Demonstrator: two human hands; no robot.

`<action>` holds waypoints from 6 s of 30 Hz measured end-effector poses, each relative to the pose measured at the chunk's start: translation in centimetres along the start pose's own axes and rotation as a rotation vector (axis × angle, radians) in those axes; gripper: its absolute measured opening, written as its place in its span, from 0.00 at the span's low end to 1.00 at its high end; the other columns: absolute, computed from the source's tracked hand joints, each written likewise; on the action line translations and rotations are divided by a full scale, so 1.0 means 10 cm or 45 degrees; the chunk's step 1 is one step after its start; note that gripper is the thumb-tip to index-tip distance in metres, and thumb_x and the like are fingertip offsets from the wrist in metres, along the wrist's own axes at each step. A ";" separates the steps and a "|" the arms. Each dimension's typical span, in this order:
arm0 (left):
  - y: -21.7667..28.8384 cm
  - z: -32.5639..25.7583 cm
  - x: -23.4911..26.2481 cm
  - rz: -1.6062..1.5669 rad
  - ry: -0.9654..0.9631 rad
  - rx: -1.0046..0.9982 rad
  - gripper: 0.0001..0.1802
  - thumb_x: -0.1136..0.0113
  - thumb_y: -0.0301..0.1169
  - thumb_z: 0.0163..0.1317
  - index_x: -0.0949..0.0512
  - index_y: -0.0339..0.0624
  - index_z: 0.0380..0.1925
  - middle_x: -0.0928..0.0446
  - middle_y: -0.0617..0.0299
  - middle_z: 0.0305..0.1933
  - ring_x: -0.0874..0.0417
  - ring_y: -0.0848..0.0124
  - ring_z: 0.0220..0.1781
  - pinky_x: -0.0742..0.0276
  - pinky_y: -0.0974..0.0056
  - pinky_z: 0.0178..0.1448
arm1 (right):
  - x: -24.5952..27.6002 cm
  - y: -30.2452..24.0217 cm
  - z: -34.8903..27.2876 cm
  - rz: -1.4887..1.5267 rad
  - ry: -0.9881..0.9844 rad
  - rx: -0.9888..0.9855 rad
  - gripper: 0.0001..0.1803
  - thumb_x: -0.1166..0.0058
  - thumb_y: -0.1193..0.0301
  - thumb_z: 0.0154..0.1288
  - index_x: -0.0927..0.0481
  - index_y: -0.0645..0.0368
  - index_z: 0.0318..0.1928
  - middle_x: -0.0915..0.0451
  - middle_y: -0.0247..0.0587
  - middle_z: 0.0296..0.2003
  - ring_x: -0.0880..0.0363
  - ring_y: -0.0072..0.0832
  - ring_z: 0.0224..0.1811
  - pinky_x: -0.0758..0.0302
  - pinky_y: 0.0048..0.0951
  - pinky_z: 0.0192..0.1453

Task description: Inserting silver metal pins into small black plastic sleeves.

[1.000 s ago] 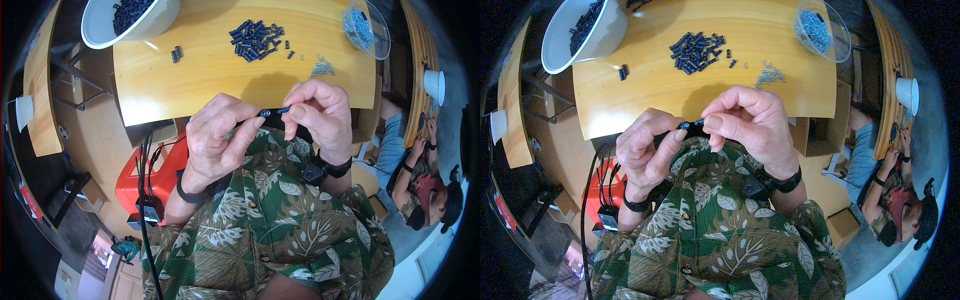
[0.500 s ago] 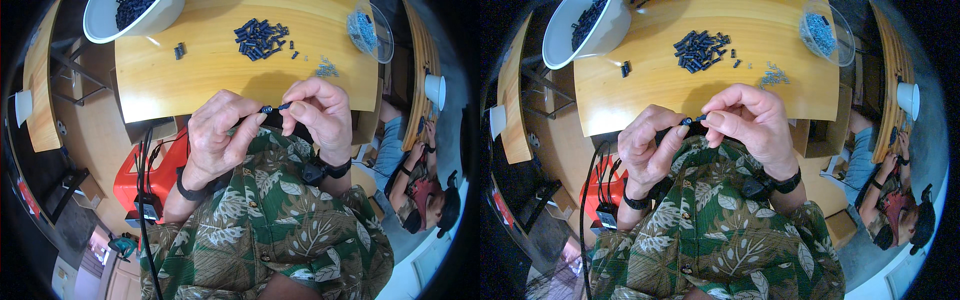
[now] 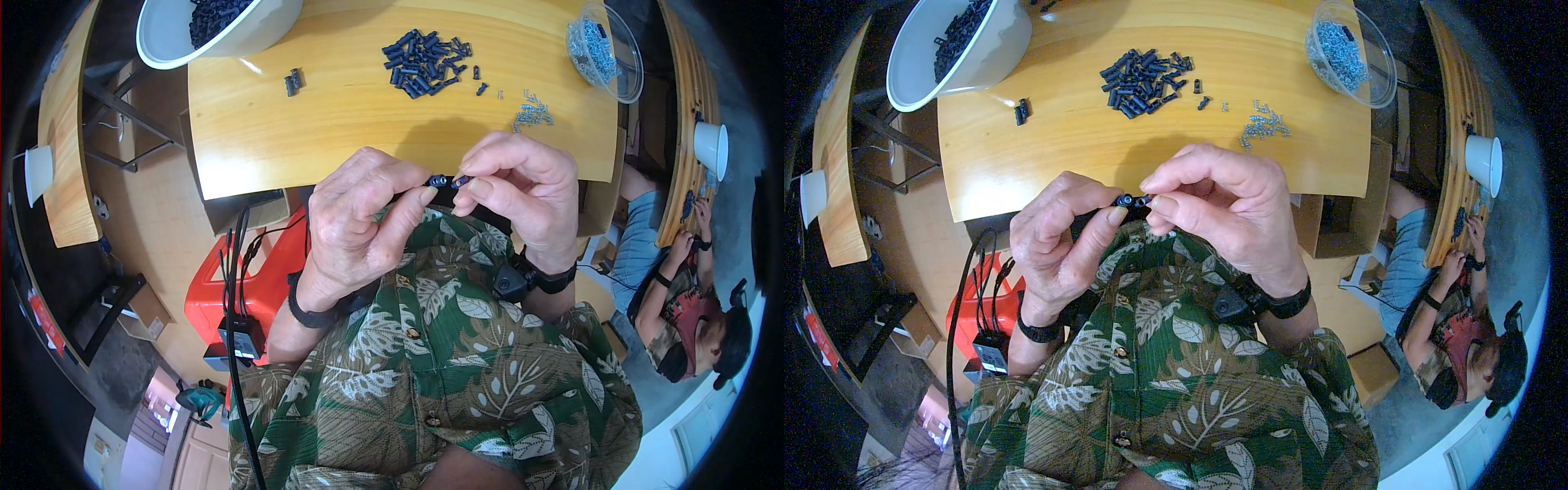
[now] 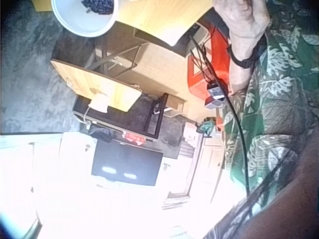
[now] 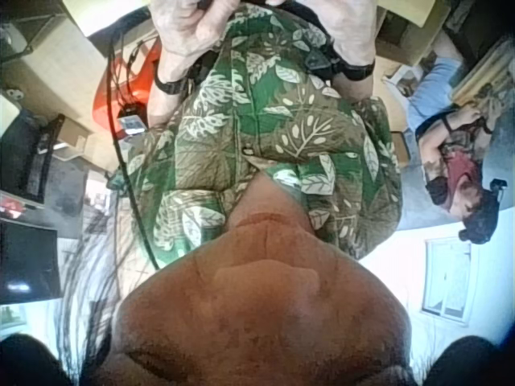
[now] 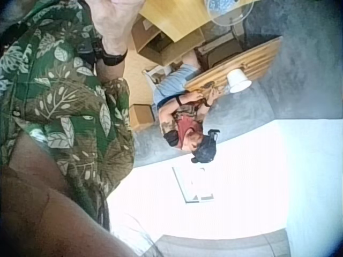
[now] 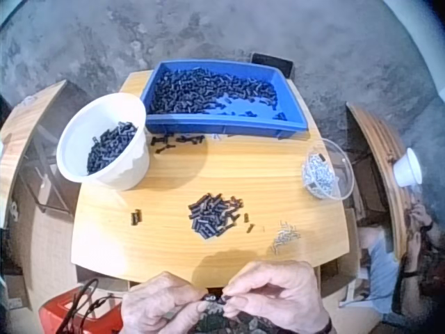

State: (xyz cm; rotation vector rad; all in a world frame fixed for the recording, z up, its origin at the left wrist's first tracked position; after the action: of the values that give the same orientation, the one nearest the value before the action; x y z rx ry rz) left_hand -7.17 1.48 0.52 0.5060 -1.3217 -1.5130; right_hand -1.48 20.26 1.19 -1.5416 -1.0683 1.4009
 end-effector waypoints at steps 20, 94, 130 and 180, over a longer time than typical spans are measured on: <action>-0.01 0.00 0.01 0.039 -0.076 -0.068 0.09 0.31 0.17 0.52 0.20 0.34 0.33 0.20 0.54 0.28 0.20 0.65 0.27 0.26 0.65 0.30 | -0.03 -0.07 -0.02 -0.233 0.082 -0.006 0.06 0.42 0.86 0.62 0.18 0.68 0.39 0.18 0.40 0.33 0.17 0.22 0.32 0.20 0.19 0.34; -0.04 -0.01 -0.05 0.269 -0.169 -0.126 0.17 0.29 0.20 0.45 0.16 0.38 0.39 0.21 0.50 0.52 0.20 0.52 0.54 0.22 0.55 0.57 | 0.04 0.40 0.09 0.367 -0.280 -0.598 0.25 0.31 0.52 0.59 0.19 0.62 0.42 0.25 0.26 0.29 0.35 0.11 0.24 0.40 0.15 0.26; -0.44 -0.10 0.25 0.572 0.300 0.137 0.09 0.32 0.18 0.53 0.18 0.36 0.35 0.18 0.56 0.34 0.17 0.64 0.36 0.22 0.64 0.44 | -0.03 0.43 0.07 0.145 -0.013 -0.637 0.13 0.37 0.66 0.67 0.20 0.62 0.45 0.26 0.23 0.29 0.33 0.07 0.27 0.36 0.13 0.30; -0.99 0.07 0.47 0.916 0.199 0.001 0.09 0.42 0.19 0.64 0.18 0.33 0.44 0.20 0.49 0.55 0.19 0.56 0.58 0.23 0.59 0.62 | 0.21 0.35 0.35 -1.181 0.541 0.353 0.04 0.38 0.79 0.59 0.19 0.60 0.35 0.23 0.38 0.30 0.22 0.32 0.29 0.25 0.30 0.32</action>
State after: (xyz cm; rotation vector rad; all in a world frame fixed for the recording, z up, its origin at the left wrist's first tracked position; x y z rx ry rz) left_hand -13.61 -3.51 -6.80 0.1124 -1.2011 -0.8576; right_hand -4.64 21.06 -3.10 -0.8708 -1.0495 0.5166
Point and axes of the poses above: each hand's wrist, its own z-axis towards the middle knuckle, its own x-axis out of the back of the hand, y = z × x, the point moved 1 cm from there along z, towards the middle knuckle
